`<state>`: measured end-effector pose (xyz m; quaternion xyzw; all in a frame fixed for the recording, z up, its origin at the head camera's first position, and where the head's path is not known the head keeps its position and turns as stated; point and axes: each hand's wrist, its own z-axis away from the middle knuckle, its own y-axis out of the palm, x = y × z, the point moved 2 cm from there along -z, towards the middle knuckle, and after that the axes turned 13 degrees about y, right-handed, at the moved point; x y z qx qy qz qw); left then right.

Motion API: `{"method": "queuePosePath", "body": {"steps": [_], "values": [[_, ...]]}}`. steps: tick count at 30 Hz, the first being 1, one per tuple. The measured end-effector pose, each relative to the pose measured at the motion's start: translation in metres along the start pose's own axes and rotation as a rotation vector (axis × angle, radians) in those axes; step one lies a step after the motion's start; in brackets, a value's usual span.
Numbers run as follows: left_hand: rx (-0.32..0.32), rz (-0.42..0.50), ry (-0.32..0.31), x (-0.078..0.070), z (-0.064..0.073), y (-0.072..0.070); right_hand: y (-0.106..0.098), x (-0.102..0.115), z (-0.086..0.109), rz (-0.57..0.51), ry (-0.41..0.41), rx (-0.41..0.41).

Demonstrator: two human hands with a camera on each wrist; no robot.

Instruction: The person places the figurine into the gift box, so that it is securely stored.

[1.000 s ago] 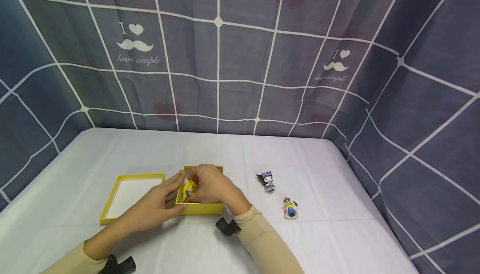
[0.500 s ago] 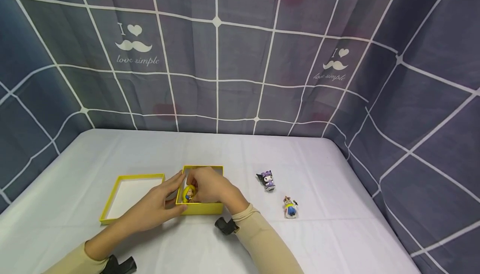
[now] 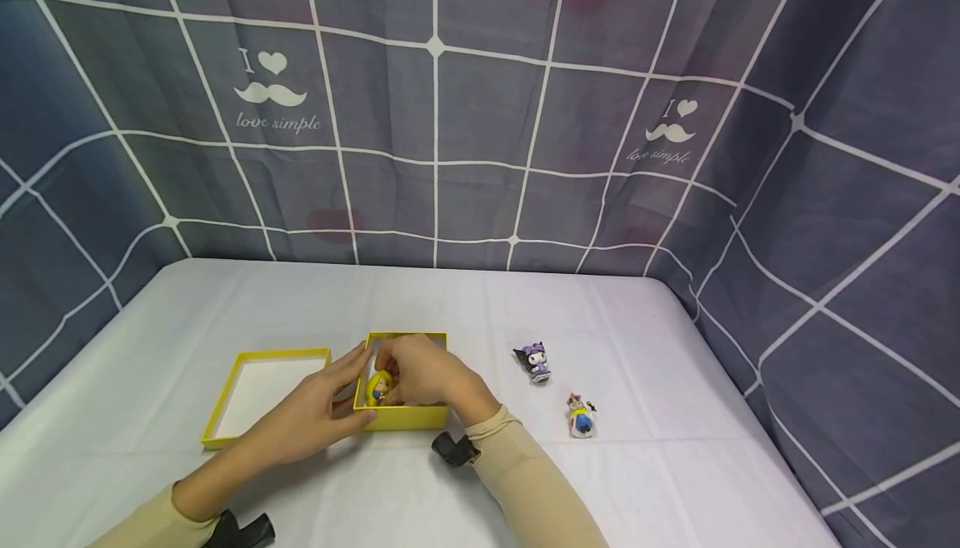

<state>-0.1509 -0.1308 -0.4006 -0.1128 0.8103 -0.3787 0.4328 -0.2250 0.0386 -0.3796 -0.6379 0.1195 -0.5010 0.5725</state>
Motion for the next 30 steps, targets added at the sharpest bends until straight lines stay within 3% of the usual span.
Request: {"method": "queuePosePath", "body": {"steps": [10,30], "values": [[0.009,-0.009,0.000,-0.0008,-0.0014,-0.0001,-0.0019,-0.0023,0.0005,-0.078,0.057,0.040],[-0.006,-0.021,-0.007,-0.0008,-0.0006,0.0016,0.0012,0.0014,0.0020,0.015,-0.034,0.018]]}}
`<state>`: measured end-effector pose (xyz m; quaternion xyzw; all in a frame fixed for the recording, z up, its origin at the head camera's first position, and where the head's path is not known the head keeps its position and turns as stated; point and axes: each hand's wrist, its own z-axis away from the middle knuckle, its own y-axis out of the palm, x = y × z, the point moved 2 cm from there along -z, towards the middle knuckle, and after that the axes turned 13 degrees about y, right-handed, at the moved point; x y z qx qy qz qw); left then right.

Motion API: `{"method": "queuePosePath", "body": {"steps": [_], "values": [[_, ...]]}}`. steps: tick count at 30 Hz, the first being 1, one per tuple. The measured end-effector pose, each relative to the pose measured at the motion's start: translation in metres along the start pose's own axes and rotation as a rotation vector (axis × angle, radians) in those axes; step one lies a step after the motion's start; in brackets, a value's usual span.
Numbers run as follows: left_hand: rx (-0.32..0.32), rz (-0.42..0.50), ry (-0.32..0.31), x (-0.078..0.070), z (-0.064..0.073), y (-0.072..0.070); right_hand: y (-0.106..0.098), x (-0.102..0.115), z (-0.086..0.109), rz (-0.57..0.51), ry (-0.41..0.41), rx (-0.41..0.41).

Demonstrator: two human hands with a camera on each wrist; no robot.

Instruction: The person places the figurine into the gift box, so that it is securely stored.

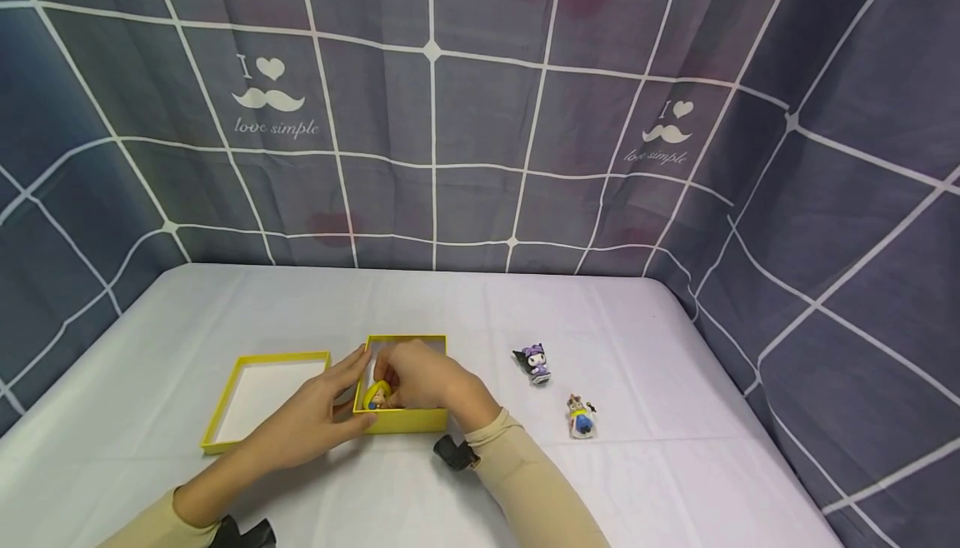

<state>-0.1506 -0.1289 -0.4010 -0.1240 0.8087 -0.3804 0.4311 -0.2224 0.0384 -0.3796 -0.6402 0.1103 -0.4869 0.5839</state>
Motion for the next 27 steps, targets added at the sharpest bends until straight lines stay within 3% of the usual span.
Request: {"method": "queuePosePath", "body": {"steps": [12,27], "values": [[-0.009,0.017,-0.001,-0.001,0.001,0.000,-0.003,0.003,0.005,0.097,-0.054,-0.057],[0.000,0.012,0.011,-0.002,0.001,0.000,-0.009,-0.009,0.026,-0.063,-0.063,-0.187]]}}
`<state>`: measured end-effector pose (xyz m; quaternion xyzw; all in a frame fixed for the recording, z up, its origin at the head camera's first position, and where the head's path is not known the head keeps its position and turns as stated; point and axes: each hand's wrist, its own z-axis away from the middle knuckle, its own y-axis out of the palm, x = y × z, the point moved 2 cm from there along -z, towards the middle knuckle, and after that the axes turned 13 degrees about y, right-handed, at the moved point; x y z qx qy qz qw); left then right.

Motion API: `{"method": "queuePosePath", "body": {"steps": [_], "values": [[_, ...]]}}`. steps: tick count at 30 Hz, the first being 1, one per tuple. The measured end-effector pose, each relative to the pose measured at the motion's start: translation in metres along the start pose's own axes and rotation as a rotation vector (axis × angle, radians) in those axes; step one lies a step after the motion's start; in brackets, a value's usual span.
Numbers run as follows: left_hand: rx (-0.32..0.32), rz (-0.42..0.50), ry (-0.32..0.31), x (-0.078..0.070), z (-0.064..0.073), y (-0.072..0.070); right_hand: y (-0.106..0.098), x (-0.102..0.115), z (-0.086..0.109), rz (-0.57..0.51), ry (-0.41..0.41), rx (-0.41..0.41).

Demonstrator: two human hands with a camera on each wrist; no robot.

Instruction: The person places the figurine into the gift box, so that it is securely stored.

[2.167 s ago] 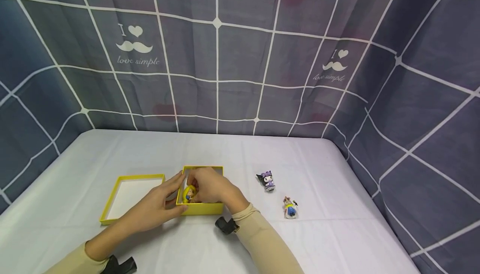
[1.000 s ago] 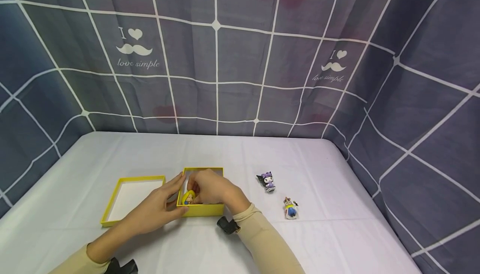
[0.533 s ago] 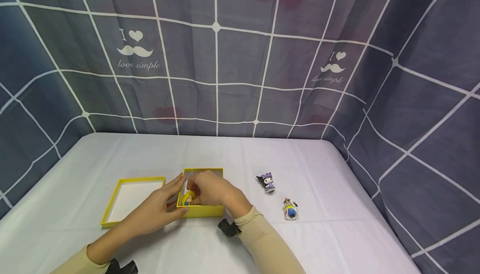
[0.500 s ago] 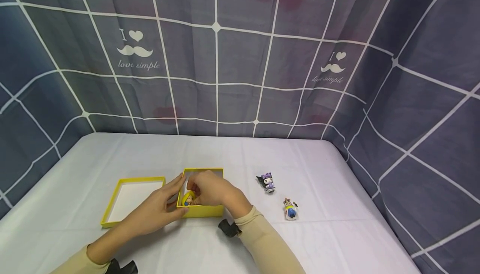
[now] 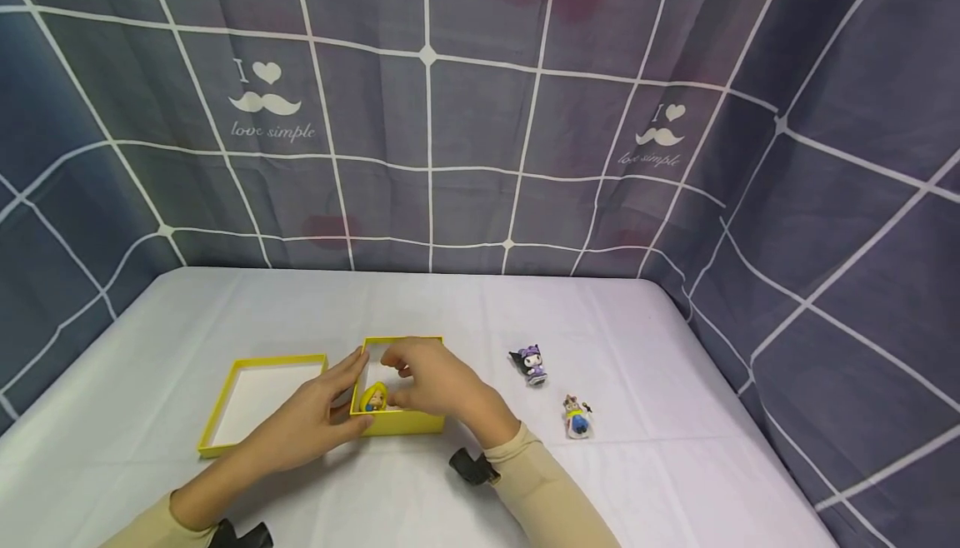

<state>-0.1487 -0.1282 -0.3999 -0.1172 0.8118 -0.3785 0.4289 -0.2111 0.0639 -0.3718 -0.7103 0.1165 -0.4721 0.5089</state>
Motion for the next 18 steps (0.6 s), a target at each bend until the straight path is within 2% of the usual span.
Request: {"method": "queuePosePath", "body": {"steps": [18], "values": [[-0.004,-0.057,0.016,0.000,0.001,0.000,-0.007,-0.008,0.021,-0.068,-0.016,-0.073]]}}
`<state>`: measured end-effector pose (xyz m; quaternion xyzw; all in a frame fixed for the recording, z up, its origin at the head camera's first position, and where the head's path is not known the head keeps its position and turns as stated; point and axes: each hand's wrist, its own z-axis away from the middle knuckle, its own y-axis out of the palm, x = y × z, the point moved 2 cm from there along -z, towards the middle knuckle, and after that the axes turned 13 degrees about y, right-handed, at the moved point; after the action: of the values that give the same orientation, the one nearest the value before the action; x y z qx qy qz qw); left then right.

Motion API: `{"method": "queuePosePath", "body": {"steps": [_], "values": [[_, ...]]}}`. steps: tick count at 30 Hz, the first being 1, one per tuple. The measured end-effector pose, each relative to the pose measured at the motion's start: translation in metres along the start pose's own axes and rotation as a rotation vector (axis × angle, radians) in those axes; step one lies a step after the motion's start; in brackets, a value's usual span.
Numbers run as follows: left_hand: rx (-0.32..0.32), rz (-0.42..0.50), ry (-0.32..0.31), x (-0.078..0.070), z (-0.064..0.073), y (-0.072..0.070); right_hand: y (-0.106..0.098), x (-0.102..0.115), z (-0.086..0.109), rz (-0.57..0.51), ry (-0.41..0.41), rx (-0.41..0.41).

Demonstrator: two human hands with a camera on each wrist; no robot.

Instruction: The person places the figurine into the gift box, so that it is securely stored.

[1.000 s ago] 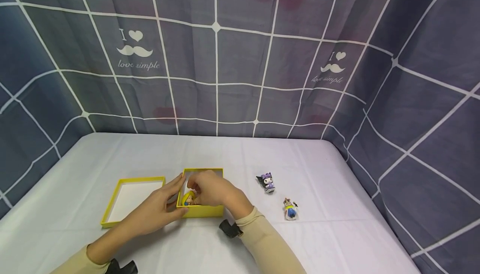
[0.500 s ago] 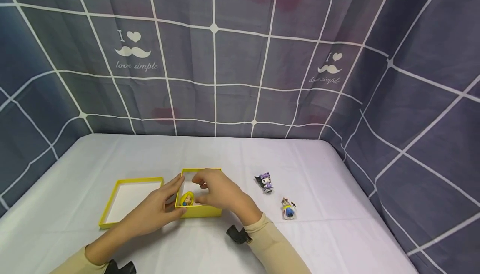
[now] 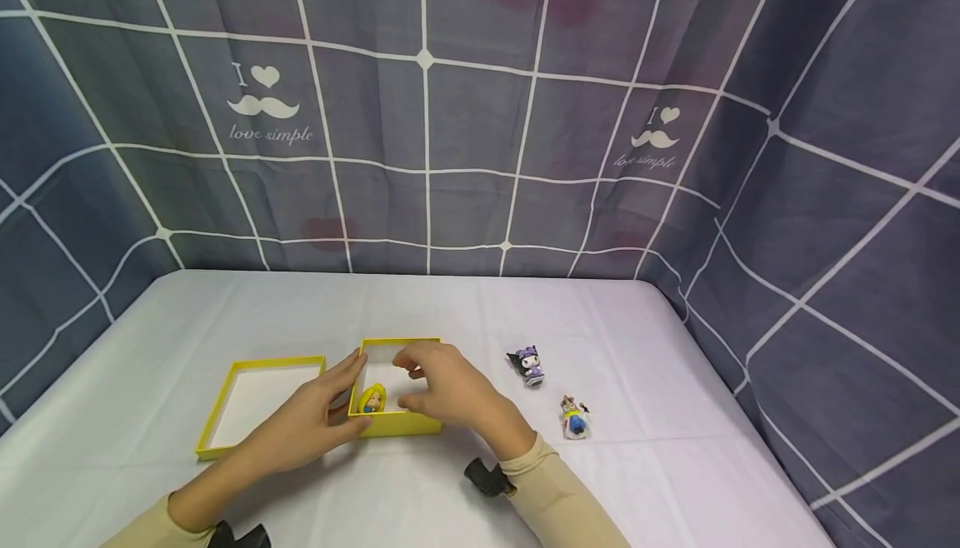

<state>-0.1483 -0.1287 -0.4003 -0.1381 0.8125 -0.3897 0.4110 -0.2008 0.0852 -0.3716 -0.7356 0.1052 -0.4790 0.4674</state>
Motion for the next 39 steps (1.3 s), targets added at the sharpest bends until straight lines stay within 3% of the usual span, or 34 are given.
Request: {"method": "queuePosePath", "body": {"steps": [7,30,39], "values": [[-0.004,0.003,0.003,0.000,0.000,0.000,-0.004,-0.004,0.004,-0.018,0.013,-0.008],[-0.005,0.012,-0.005,0.002,0.001,0.001,-0.033,-0.023,0.026,-0.064,-0.027,-0.163],[-0.003,0.058,-0.011,0.001,0.001,0.001,-0.048,-0.037,0.039,0.024,0.059,-0.224]]}}
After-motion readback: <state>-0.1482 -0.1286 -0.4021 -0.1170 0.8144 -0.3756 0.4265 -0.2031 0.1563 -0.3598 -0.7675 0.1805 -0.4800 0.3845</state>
